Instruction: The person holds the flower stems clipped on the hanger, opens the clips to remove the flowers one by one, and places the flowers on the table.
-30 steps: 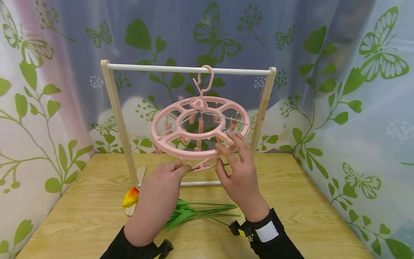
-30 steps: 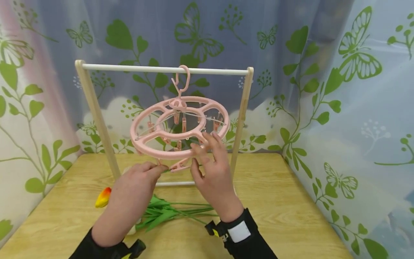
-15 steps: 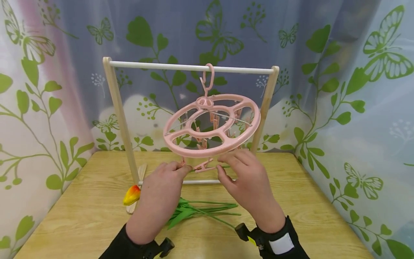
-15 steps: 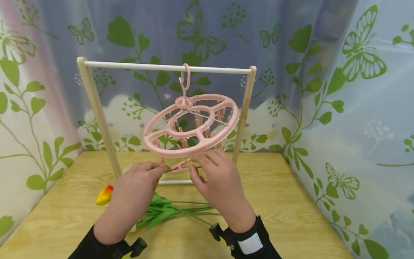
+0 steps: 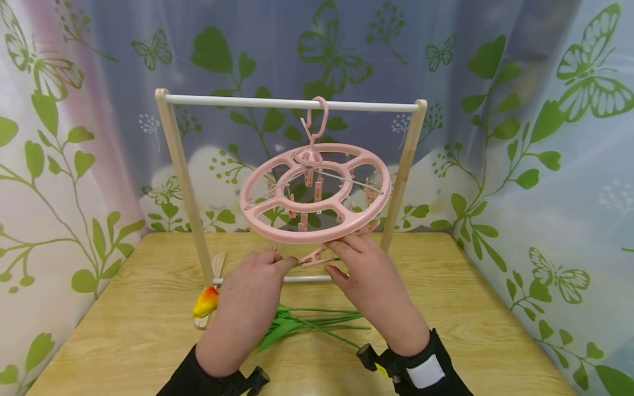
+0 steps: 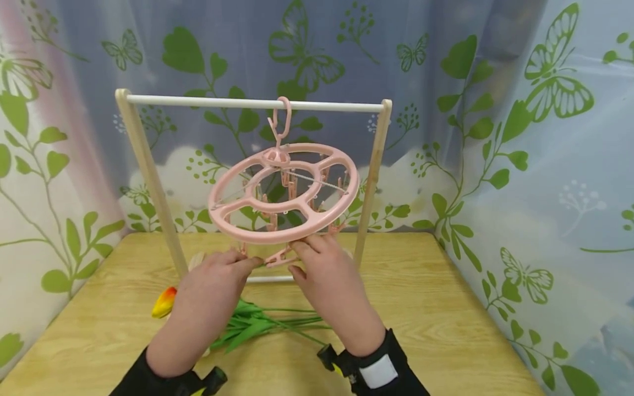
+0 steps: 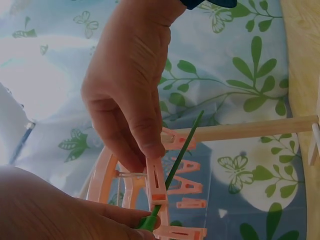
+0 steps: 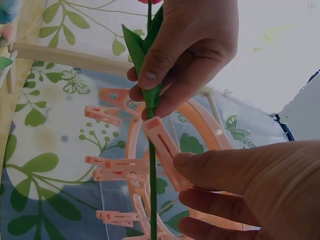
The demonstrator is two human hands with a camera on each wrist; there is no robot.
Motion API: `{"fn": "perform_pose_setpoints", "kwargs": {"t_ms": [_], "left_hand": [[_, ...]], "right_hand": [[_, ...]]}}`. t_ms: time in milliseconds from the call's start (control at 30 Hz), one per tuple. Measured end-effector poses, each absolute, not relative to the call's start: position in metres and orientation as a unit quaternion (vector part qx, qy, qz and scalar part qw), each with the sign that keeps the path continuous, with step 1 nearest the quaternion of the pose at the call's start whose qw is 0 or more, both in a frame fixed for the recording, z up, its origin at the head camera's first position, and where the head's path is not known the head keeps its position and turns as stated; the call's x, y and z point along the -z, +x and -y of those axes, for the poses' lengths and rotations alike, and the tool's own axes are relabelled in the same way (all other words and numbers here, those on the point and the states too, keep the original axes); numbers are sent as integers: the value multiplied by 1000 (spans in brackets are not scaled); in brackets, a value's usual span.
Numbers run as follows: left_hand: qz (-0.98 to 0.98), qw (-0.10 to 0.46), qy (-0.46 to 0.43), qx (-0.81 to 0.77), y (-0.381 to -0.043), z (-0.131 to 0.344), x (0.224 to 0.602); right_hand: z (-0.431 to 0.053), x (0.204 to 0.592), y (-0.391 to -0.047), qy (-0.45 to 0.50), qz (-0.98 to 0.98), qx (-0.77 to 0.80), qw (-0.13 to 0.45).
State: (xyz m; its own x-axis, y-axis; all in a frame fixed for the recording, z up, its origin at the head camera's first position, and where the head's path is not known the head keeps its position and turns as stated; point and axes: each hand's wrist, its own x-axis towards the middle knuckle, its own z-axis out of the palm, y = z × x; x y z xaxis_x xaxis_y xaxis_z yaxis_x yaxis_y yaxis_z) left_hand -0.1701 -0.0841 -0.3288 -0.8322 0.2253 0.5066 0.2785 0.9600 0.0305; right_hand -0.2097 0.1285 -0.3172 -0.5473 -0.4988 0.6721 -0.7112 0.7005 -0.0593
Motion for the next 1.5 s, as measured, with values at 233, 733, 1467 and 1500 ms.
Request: {"fn": "perform_pose_setpoints", "kwargs": {"t_ms": [233, 733, 1467, 1500], "left_hand": [[953, 265, -140, 44, -169, 83, 328], [961, 236, -133, 48, -166, 83, 326], [954, 260, -139, 63, -166, 87, 326], [954, 260, -138, 62, -165, 87, 326]], "right_hand": [[-125, 321, -214, 354, 854, -171, 340], [-123, 324, -216, 350, 860, -178, 325], [-120, 326, -217, 346, 856, -146, 356], [-120, 326, -217, 346, 855, -147, 356]]}}
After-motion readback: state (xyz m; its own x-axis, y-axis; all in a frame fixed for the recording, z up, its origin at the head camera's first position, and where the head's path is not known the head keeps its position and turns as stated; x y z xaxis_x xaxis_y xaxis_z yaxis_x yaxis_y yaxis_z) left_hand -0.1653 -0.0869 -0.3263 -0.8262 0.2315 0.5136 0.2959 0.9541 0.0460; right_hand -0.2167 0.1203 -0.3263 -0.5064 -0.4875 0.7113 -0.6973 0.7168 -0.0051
